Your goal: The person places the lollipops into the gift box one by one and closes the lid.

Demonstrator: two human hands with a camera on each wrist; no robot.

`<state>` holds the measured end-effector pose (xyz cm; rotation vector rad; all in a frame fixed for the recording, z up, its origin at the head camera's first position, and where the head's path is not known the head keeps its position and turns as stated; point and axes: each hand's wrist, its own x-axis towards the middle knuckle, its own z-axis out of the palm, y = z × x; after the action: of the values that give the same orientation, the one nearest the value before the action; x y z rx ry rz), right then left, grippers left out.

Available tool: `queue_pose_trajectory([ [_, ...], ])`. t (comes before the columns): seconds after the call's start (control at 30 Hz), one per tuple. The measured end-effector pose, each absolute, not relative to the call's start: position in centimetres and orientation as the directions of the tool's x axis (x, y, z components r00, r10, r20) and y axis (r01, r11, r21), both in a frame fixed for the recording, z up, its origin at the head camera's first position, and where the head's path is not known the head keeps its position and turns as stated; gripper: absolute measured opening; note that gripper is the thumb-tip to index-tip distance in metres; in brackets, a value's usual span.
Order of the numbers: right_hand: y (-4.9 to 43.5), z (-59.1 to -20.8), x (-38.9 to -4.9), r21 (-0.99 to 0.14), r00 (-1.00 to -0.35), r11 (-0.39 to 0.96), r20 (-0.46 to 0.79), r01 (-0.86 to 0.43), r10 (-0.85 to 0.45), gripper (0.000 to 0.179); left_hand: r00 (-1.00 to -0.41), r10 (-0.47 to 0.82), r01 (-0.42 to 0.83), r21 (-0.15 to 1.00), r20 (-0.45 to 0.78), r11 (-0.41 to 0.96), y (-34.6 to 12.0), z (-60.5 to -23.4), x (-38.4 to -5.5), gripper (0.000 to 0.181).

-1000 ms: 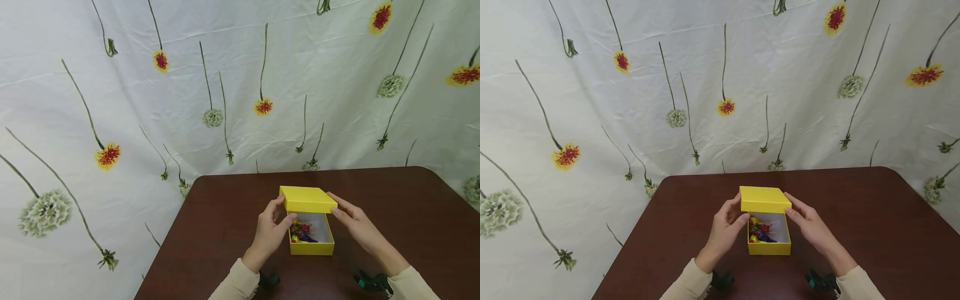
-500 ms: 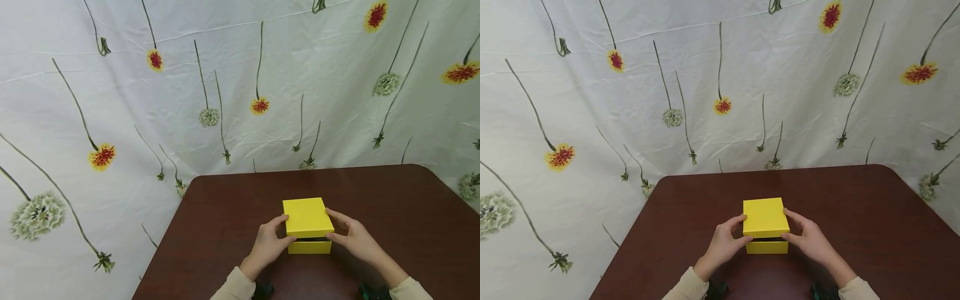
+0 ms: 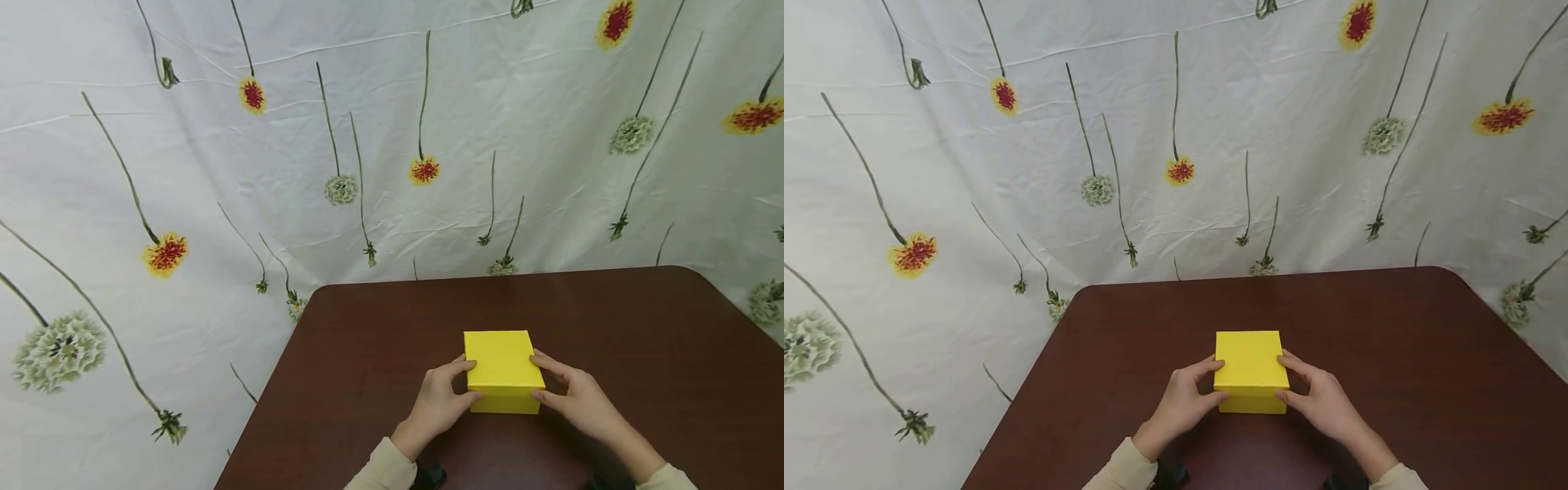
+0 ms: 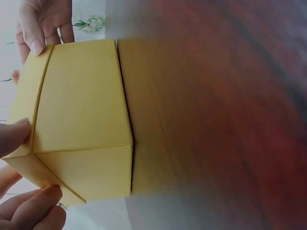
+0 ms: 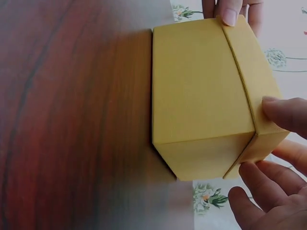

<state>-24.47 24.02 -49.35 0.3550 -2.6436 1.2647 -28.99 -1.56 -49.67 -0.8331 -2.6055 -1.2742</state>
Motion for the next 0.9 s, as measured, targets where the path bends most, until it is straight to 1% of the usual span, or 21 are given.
queue_pose_trajectory([
  [0.3, 23.8, -50.0, -24.3, -0.746, -0.957, 0.601, 0.257, -0.286, -0.136, 0.062, -0.839, 0.44, 0.529, 0.67, 0.321, 0.52, -1.8, -49.8, -28.9, 0.049],
  [0.57, 23.8, -50.1, -24.4, -0.74, -0.958, 0.611, 0.252, -0.282, -0.137, 0.062, -0.852, 0.45, 0.501, 0.67, 0.269, 0.547, -1.9, -49.9, -29.0, 0.048],
  [0.77, 23.9, -50.2, -24.2, -0.707, -0.952, 0.641, 0.27, -0.3, -0.147, 0.063, -0.845, 0.479, 0.505, 0.647, 0.236, 0.572, -2.2, -49.7, -29.1, 0.047],
  [0.9, 24.4, -49.8, -24.5, -0.665, -0.948, 0.681, 0.28, -0.307, -0.153, 0.066, -0.842, 0.501, 0.499, 0.638, 0.199, 0.586, -2.9, -48.8, -29.5, 0.051],
])
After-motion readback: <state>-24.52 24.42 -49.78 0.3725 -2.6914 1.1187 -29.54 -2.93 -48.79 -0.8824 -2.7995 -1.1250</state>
